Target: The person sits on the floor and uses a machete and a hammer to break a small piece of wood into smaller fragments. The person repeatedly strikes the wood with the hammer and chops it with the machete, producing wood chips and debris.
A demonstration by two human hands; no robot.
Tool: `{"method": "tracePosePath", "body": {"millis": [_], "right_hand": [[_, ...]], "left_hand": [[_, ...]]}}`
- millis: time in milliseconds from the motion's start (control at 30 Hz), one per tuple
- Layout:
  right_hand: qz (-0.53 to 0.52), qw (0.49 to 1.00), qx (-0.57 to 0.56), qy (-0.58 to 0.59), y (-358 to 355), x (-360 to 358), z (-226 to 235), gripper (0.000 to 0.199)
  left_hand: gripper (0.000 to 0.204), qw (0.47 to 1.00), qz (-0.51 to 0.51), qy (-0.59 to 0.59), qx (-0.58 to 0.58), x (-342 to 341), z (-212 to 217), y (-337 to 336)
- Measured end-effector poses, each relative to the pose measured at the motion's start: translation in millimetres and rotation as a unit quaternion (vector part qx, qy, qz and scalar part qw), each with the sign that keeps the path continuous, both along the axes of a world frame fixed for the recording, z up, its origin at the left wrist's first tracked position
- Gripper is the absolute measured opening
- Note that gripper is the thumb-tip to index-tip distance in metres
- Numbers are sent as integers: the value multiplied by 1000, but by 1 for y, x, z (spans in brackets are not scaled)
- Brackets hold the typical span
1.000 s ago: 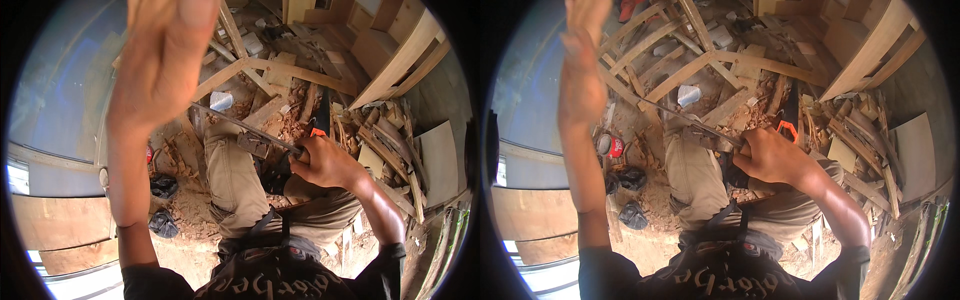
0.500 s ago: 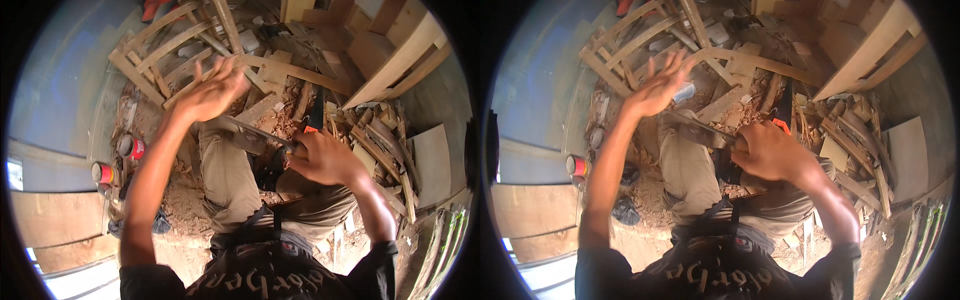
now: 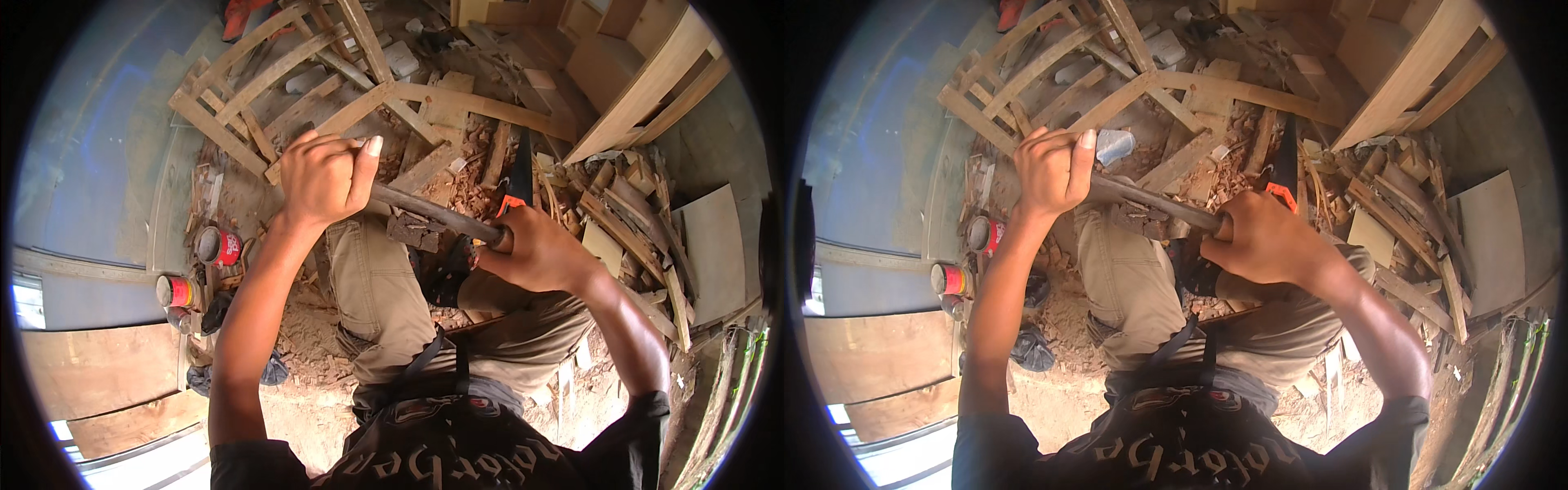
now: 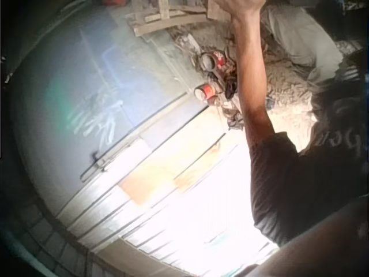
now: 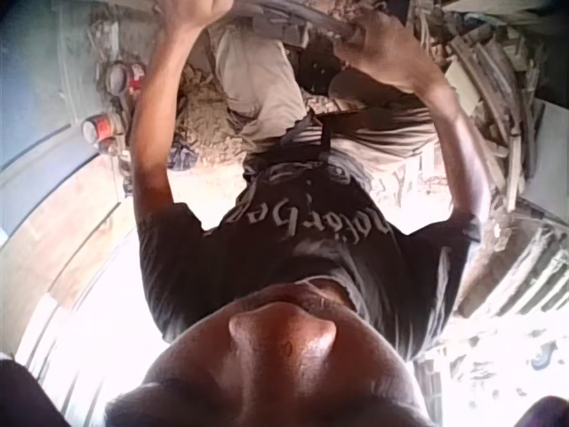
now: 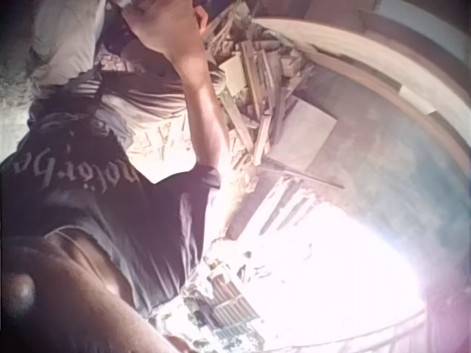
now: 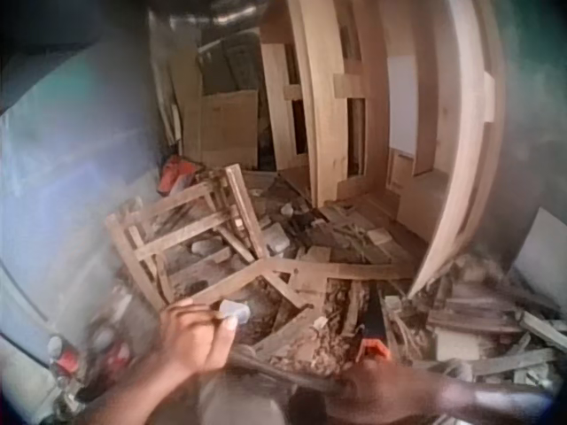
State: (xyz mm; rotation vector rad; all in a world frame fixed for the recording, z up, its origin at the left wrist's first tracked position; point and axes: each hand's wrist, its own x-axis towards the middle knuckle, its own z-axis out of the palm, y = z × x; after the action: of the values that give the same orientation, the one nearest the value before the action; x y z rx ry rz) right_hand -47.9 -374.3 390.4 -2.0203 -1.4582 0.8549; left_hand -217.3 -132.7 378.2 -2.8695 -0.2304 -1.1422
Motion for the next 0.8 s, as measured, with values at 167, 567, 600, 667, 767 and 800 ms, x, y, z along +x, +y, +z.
{"method": "tracePosePath", "body": {"millis": [167, 567, 600, 667, 767, 800], "right_hand": [[21, 958, -171, 231, 3, 13, 1, 36], [-36, 992, 17, 122, 9, -20, -5, 30], [-56, 977, 154, 134, 7, -28, -37, 27], [-76, 965, 134, 211, 13, -37, -52, 30], [-118, 927, 143, 326, 13, -55, -74, 31], [-148, 902, 147, 378, 9, -60, -77, 30]], "left_hand": [[57, 992, 8, 103, -67, -3, 6, -1], [46, 898, -13, -294, -328, -39, -67, -44], [61, 893, -37, -233, -384, -33, -80, -68], [76, 869, -60, -186, -454, -23, -116, -101], [81, 833, 11, -210, -512, -15, -135, -103], [76, 840, 27, -177, -512, -16, -130, -98]]}}
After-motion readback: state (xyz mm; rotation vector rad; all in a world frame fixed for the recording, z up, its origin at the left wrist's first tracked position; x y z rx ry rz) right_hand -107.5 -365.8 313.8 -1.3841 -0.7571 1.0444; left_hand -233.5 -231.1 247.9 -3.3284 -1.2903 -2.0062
